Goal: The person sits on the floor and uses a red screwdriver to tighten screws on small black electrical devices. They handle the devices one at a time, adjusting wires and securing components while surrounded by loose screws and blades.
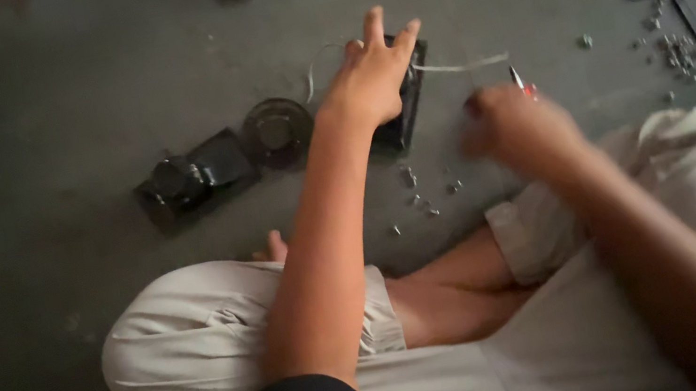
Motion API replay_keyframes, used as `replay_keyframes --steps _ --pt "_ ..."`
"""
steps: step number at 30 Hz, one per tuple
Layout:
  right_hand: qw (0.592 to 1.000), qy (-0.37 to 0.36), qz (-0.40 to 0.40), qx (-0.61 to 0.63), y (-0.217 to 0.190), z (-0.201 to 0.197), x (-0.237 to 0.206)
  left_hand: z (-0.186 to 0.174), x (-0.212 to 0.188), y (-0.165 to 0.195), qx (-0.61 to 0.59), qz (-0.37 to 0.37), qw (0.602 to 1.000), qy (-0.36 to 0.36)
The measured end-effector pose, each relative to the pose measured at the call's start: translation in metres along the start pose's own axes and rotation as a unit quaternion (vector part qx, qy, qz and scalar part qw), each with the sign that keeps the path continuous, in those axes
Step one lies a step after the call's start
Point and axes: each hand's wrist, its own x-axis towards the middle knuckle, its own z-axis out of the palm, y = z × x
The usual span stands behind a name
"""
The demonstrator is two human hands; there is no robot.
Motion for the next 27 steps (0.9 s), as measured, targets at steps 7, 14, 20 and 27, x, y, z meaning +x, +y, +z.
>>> replay_keyframes --steps 7,14,20,27 --pt "0.974 -0.021 -0.183 -0.129 -0.039 0.042 -0.003 -0.036 -0.008 -0.046 -0.019 -0.029 0.999 0.036" --pt "0.971 -0.038 -0.209 -0.107 -0.006 0.074 0.006 0.006 0.011 -0.072 -0.093 0.005 0.993 -0.07" --pt "0.971 -0.051 -0.201 -0.114 0.009 0.089 0.008 0.023 0.016 -0.106 -0.103 -0.068 0.989 -0.08" --pt "0.971 -0.053 -0.059 0.224 0.005 0.033 0.021 0.04 -0.006 -0.064 -0.074 0.103 0.989 0.078"
